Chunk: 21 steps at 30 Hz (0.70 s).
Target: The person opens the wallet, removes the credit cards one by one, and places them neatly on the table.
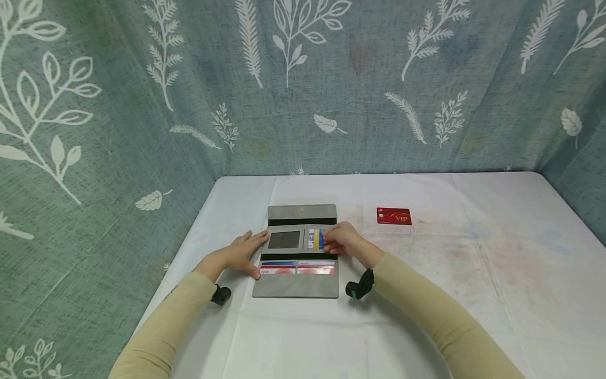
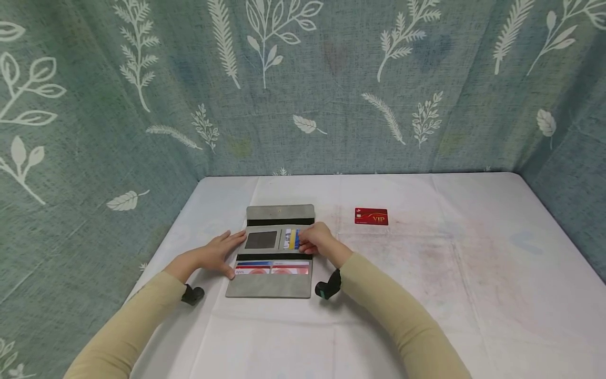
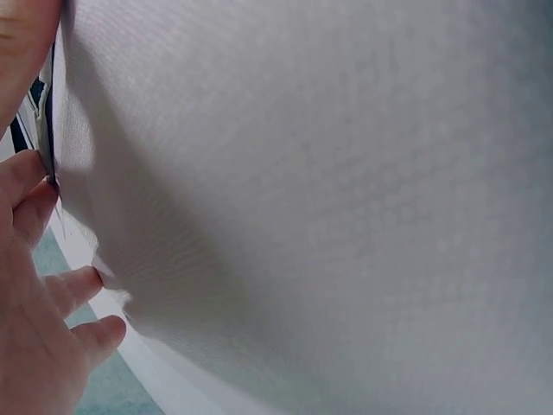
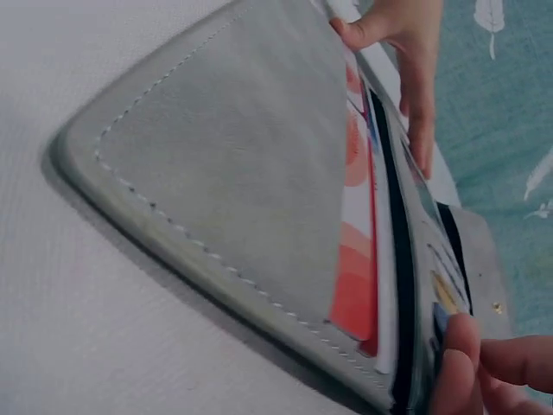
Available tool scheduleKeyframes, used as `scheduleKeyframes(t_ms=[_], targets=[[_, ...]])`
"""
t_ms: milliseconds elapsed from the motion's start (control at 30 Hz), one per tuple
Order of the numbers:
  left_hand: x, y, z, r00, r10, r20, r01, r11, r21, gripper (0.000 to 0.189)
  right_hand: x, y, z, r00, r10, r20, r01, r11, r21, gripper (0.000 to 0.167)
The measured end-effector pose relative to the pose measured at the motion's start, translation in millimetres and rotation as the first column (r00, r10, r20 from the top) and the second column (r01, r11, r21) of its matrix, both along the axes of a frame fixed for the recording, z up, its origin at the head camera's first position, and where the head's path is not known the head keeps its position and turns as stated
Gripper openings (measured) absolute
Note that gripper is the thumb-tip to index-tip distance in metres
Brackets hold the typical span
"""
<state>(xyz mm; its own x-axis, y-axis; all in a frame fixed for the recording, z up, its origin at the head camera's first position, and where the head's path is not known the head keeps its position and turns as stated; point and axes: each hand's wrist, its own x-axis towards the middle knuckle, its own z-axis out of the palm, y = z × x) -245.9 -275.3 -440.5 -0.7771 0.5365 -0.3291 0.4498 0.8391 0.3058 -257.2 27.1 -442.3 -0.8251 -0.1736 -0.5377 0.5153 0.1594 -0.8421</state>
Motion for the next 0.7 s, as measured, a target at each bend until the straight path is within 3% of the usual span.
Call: scheduleKeyframes(t_ms=[333,567,700], targets=[[-1.2,-1.0,-7.4,1.000,0.005,0.002,-0.005,1.000,0.001,0.115,-3.0,-3.2,-10.9,0.999,-0.043,-0.032,0.044,0.999,0.021,0.029],[-0.1,-4.8,-3.6,1.000,-0.012,0.024,0.009,0.994,0.107,0.118,-2.1,-3.4,-8.9,0.998,-0.056,-0.035,0.056,0.998,0.011,0.027],[0.8,-4.1,-0.4,1.000,-0.005,0.025,0.003,0.994,0.107,0.117,-2.6,-3.1,-6.0,0.999,-0.032,-0.021,0.033,0.999,0.033,0.022]])
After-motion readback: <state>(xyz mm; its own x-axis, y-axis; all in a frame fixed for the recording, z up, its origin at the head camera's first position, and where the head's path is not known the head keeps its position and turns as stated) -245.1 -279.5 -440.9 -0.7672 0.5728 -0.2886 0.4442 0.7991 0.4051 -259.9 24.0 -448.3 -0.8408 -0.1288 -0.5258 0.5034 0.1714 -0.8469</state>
